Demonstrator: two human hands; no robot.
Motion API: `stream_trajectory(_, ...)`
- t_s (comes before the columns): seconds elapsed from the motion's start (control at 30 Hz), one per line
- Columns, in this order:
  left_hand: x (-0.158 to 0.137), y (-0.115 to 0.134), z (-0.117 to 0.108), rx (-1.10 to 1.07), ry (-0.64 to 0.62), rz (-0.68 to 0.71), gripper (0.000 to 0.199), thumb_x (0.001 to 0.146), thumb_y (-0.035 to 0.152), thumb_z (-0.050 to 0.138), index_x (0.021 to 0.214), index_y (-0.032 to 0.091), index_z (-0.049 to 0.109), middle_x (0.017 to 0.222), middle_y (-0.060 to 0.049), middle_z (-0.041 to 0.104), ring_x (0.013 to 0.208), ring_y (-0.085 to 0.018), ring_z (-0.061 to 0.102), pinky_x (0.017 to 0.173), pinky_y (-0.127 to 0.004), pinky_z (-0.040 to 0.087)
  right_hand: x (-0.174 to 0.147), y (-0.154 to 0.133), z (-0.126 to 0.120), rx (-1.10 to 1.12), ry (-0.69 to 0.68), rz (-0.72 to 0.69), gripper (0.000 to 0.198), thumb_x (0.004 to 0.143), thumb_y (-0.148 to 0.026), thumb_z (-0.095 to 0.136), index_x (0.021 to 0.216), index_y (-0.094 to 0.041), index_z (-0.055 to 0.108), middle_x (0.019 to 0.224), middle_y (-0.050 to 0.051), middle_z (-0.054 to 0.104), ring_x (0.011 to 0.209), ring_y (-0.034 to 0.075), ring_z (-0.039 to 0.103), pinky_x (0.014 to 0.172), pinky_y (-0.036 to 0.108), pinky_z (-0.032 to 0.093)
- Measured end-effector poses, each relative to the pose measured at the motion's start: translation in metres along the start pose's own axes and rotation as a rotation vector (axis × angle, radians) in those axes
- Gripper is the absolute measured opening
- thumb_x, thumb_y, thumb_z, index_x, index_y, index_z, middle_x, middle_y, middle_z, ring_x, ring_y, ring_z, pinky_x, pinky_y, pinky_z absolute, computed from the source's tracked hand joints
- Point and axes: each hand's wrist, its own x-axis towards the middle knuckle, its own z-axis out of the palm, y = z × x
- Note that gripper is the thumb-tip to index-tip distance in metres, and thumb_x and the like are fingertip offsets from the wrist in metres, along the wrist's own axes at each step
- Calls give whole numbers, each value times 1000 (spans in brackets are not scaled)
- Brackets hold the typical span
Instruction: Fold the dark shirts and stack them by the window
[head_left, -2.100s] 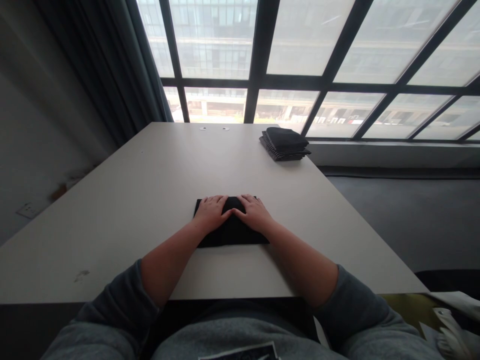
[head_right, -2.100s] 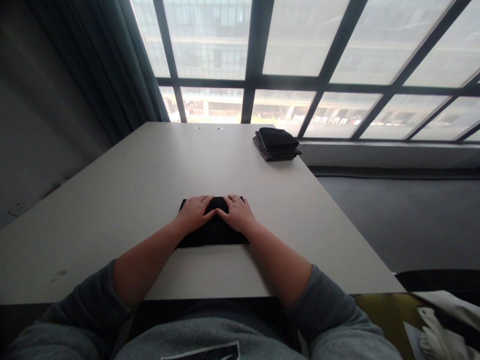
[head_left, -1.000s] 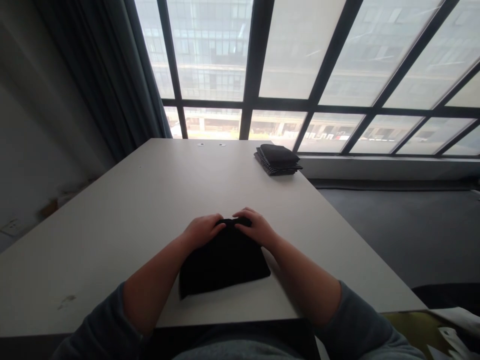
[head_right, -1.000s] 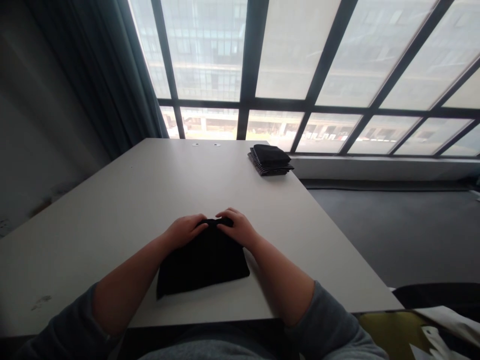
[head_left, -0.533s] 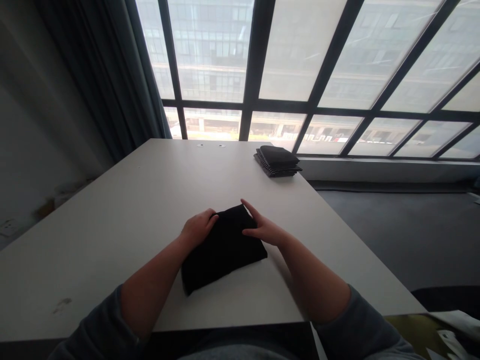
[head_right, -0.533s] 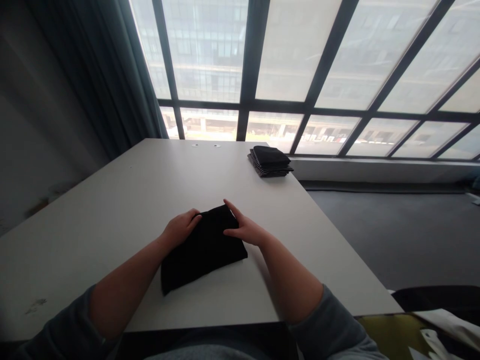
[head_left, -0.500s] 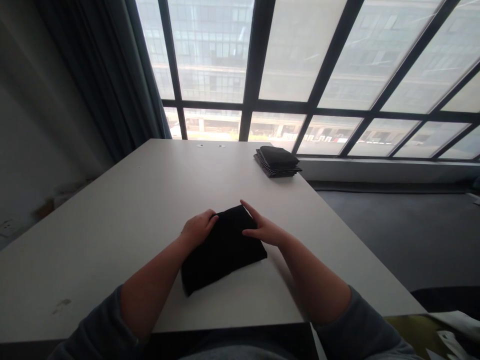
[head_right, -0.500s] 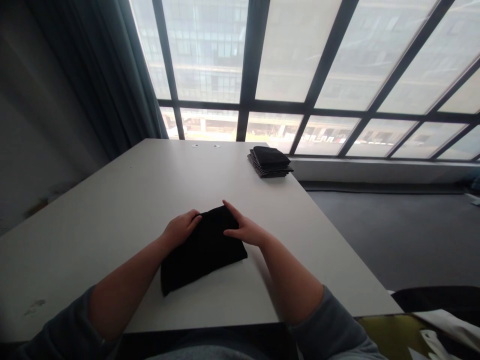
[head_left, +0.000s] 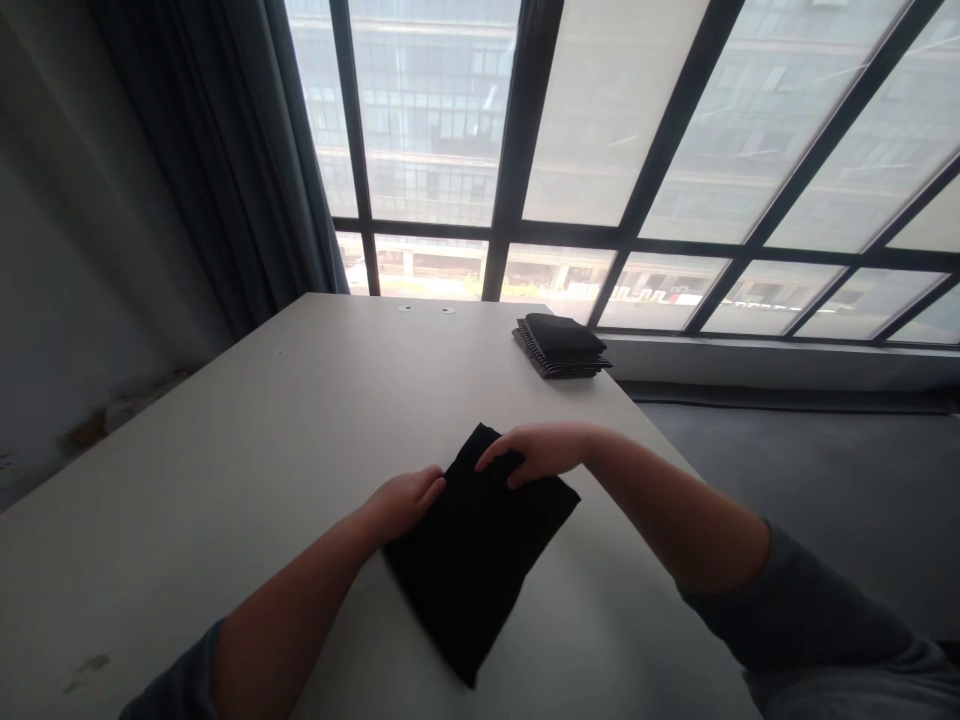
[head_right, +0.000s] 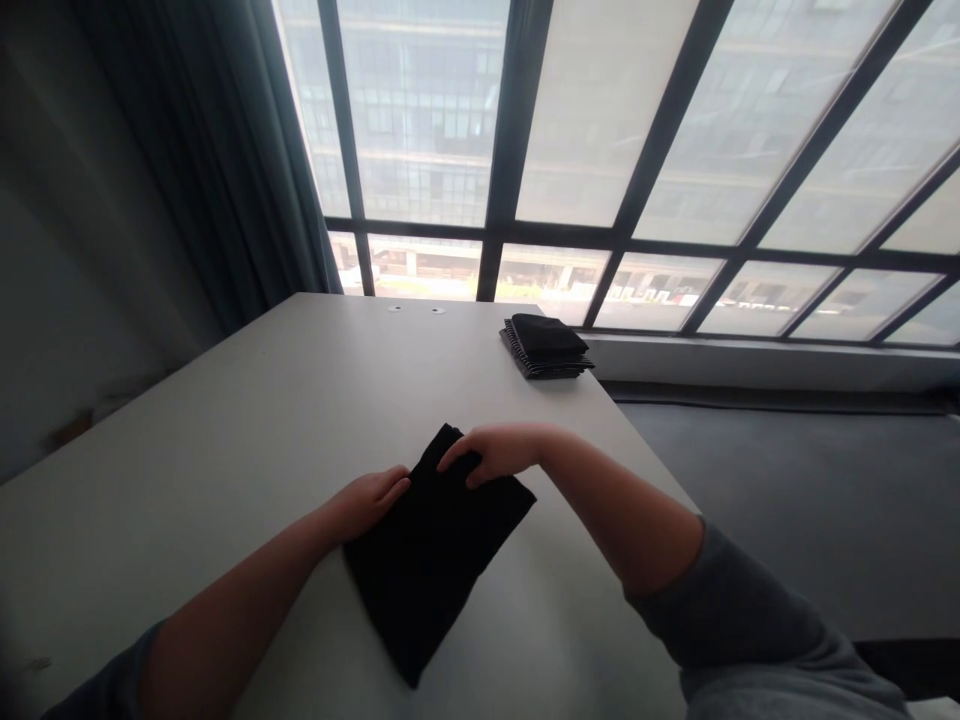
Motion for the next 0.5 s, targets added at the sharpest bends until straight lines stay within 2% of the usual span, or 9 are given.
stream_trajectory(0.1,-3,7,0,32,-40,39,40,108,45,34,112,27,69,108,-6,78,100,-27,73,82,-35,52,6,-6,-48,-23,-77,27,50,73,-11,84,119,-30,83,111,-3,80,100,22,76,96,34,58)
stream_trajectory(0.17,-4,9,0,37,-59,42,37,106,42,38,118,28,71,110,-6,79,103,-27,73,84,-34,53,11,-10,-80,-70,-37,91,49,69,-7,88,114,-26,84,111,-1,80,101,23,76,99,37,59)
stream_trajectory(0.27,-4,9,1,17,-57,-6,40,106,40,41,132,28,68,116,-7,79,108,-26,74,91,-35,54,16,-9,-132,-172,157,235,38,75,-9,88,112,-20,85,116,4,78,104,24,74,100,43,59)
stream_trajectory(0.37,-2,6,4,20,-31,-16,39,105,37,41,130,28,70,126,-6,77,116,-27,72,100,-38,53,20,-4,-185,-215,316,315,27,91,-13,75,117,-11,81,131,11,72,109,22,72,97,41,56)
stream_trajectory(0.43,-1,5,8,23,-19,-15,38,104,37,43,126,28,72,128,-6,77,118,-27,72,103,-40,53,23,3,-217,-213,435,314,35,96,-16,66,126,-1,75,141,18,65,110,17,70,92,35,51)
stream_trajectory(0.5,0,4,10,24,-14,-31,37,104,37,44,126,28,73,127,-6,77,118,-27,72,103,-40,53,27,13,-243,-149,598,272,50,97,-20,60,138,8,63,142,24,60,107,12,68,85,30,47)
